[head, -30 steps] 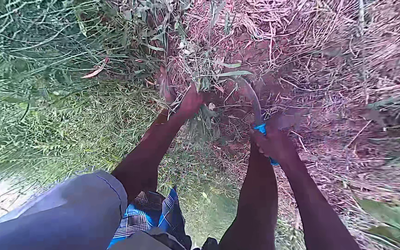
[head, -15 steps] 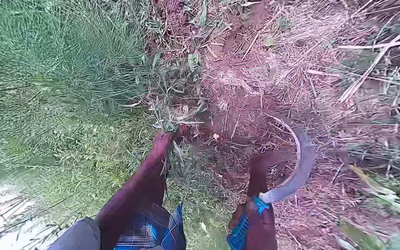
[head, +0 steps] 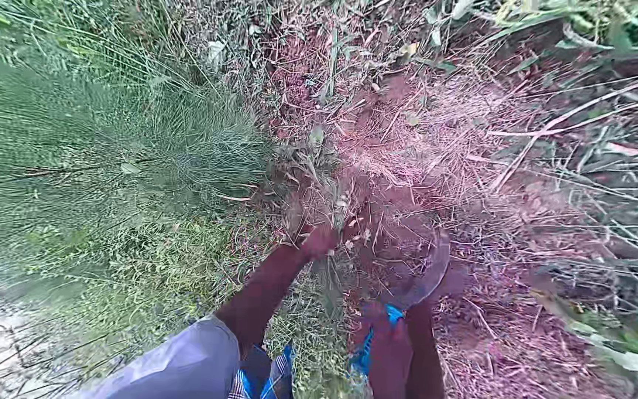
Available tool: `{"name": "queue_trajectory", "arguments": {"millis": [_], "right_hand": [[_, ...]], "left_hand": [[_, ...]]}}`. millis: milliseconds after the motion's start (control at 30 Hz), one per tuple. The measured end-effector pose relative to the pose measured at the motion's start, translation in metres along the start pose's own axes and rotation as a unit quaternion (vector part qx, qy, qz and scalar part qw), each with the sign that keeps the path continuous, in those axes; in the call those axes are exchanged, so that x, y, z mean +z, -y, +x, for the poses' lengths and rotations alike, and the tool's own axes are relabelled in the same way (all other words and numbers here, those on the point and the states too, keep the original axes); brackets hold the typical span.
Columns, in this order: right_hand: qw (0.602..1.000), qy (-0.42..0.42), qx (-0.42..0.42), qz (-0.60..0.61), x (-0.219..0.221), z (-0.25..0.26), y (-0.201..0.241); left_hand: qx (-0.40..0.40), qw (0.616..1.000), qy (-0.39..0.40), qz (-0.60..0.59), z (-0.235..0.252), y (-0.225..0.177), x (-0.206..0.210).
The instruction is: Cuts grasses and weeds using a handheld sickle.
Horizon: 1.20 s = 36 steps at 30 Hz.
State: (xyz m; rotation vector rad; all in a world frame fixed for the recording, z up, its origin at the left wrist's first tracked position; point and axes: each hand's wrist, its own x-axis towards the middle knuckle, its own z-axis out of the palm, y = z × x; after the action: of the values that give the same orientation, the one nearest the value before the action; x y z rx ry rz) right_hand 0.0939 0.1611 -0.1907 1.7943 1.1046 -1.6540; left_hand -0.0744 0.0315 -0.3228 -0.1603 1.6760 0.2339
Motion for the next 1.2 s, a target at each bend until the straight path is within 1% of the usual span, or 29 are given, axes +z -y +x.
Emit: {"name": "queue_trajectory", "arguments": {"millis": [67, 100, 133, 200, 267, 333, 400, 467, 500, 567, 600, 700, 733, 800, 867, 933, 967, 1033, 1100, 1200], "right_hand": [[1.0, -0.007, -0.006, -0.006, -0.002, -0.002, 0.005], [1.0, -0.009, -0.011, -0.018, -0.006, -0.003, 0.007], [0.999, -0.008, -0.018, -0.026, -0.006, -0.004, 0.008], [0.999, -0.001, -0.028, -0.032, -0.008, -0.004, 0.011], [0.999, 0.014, -0.032, -0.011, -0.01, -0.004, 0.009], [0.999, 0.028, -0.042, 0.005, -0.005, 0.0, 0.006], [0.999, 0.032, -0.038, 0.002, -0.005, 0.001, 0.008], [0.999, 0.028, -0.012, -0.016, -0.007, -0.006, 0.01], [0.999, 0.023, -0.008, -0.025, -0.006, -0.005, 0.015], [0.999, 0.014, -0.002, -0.038, -0.004, -0.005, 0.018], [0.999, 0.014, -0.003, -0.042, -0.003, -0.003, 0.015], [0.998, 0.015, -0.001, -0.059, -0.003, -0.001, 0.009], [0.998, 0.018, -0.002, -0.061, -0.002, 0.0, 0.008], [0.998, 0.021, 0.004, -0.056, -0.001, 0.001, 0.007], [0.998, 0.024, 0.013, -0.057, 0.001, 0.001, 0.01], [0.998, 0.021, 0.021, -0.061, 0.003, 0.001, 0.013], [0.998, 0.02, 0.021, -0.063, 0.004, 0.001, 0.013], [0.997, 0.016, 0.022, -0.066, 0.007, 0.0, 0.015], [0.998, 0.007, 0.018, -0.065, 0.009, 0.001, 0.015], [0.998, 0.001, 0.009, -0.058, 0.01, 0.0, 0.013]], "left_hand": [[0.023, 0.984, 0.087, 0.152, 0.003, -0.015, 0.009], [0.035, 0.975, 0.098, 0.198, 0.006, -0.021, 0.007], [0.042, 0.968, 0.089, 0.23, 0.009, -0.025, -0.002], [0.077, 0.961, 0.058, 0.258, 0.006, -0.04, -0.024], [0.111, 0.953, 0.031, 0.279, 0.004, -0.053, -0.041], [0.136, 0.943, -0.019, 0.304, 0.01, -0.065, -0.068], [0.164, 0.925, -0.087, 0.332, 0.032, -0.073, -0.091], [0.209, 0.9, -0.149, 0.351, 0.058, -0.067, -0.101], [0.234, 0.889, -0.169, 0.355, 0.07, -0.071, -0.11], [0.261, 0.888, -0.192, 0.326, 0.08, -0.073, -0.125], [0.252, 0.893, -0.195, 0.319, 0.083, -0.071, -0.132], [0.225, 0.885, -0.221, 0.342, 0.109, -0.05, -0.143], [0.207, 0.887, -0.227, 0.346, 0.116, -0.041, -0.145], [0.151, 0.903, -0.216, 0.341, 0.119, -0.028, -0.142], [0.104, 0.921, -0.243, 0.285, 0.122, -0.016, -0.129], [0.058, 0.938, -0.259, 0.221, 0.118, -0.014, -0.113], [0.03, 0.949, -0.243, 0.199, 0.111, -0.014, -0.106], [-0.015, 0.968, -0.186, 0.169, 0.094, -0.015, -0.094], [-0.028, 0.979, -0.15, 0.134, 0.087, -0.007, -0.081], [-0.033, 0.991, -0.087, 0.096, 0.083, 0.019, -0.055]]}}
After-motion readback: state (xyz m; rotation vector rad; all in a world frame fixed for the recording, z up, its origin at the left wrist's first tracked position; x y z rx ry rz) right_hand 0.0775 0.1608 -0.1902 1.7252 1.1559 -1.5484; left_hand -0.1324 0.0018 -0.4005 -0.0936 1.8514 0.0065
